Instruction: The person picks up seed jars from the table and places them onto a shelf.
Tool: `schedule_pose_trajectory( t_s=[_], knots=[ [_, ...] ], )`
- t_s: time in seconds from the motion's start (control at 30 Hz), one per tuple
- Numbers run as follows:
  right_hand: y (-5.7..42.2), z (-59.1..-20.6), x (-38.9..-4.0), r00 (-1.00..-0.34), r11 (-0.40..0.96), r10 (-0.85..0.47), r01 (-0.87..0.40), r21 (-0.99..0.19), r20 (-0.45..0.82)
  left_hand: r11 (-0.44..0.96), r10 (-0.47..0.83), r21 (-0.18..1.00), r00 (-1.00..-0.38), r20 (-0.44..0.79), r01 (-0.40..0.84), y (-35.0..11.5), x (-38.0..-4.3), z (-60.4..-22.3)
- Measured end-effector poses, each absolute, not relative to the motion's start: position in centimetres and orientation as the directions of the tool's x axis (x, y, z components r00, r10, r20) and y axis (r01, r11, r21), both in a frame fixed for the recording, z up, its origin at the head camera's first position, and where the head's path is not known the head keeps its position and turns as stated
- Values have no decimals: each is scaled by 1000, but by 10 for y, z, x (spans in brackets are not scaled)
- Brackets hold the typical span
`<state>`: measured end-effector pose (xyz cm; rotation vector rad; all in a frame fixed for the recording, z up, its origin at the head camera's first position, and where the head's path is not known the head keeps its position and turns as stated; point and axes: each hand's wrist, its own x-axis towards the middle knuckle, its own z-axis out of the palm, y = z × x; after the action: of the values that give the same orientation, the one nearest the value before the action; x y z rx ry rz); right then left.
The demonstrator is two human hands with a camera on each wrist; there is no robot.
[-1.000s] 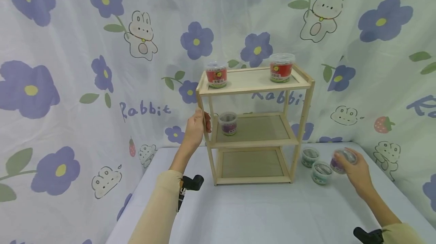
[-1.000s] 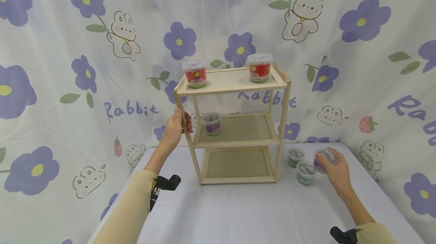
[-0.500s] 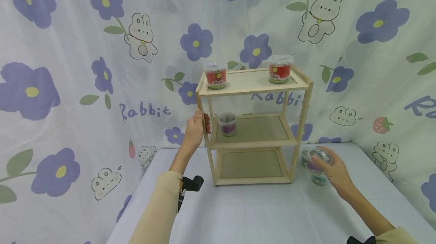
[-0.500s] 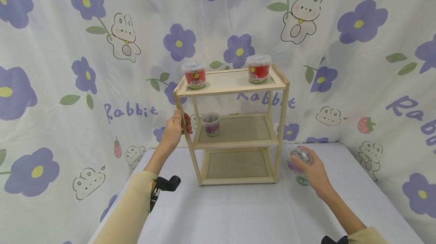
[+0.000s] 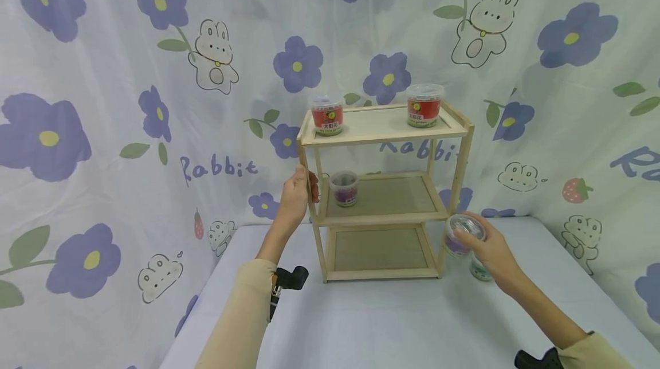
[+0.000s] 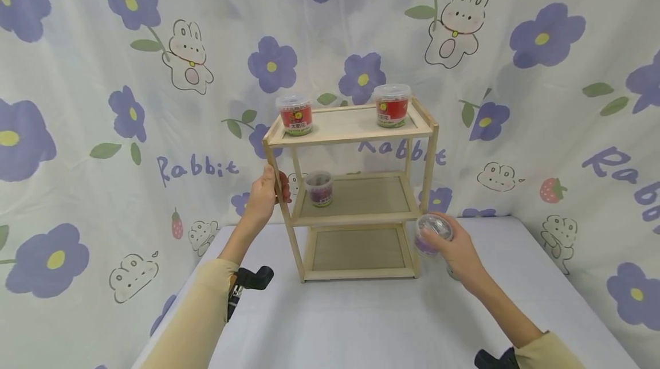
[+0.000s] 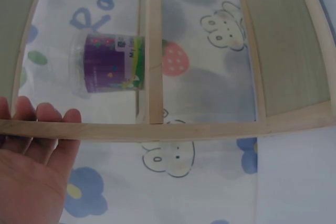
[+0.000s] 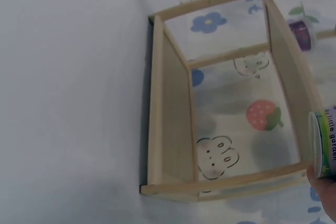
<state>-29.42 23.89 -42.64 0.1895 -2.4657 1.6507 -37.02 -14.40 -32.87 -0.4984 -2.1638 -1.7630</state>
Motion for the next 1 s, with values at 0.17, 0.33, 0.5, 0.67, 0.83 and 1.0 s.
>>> schedule_pose_trajectory(
  t_s=[0.17, 0.33, 0.5, 0.67, 0.83, 1.0],
  knots=[
    [226, -412, -297, -973, 362, -26, -223, -905, 229, 183, 83, 876, -895, 438, 445, -144, -370, -328],
    [209, -398, -305, -965, 364, -36, -256, -896, 261, 176, 70, 879, -896, 438, 444, -144, -368, -327],
    [195, -387, -317, -965, 334, -33, -257, -907, 261, 178, 87, 884, -902, 423, 432, -145, -367, -327],
    [182, -378, -332, -964, 292, -41, -262, -920, 262, 159, 110, 901, -914, 390, 404, -146, -363, -323],
    [172, -364, -348, -960, 248, -43, -279, -928, 278, 150, 105, 904, -916, 388, 400, -146, -366, -324],
    [166, -350, -367, -964, 252, -28, -264, -931, 266, 150, 67, 894, -906, 417, 422, -145, -370, -329]
  ],
)
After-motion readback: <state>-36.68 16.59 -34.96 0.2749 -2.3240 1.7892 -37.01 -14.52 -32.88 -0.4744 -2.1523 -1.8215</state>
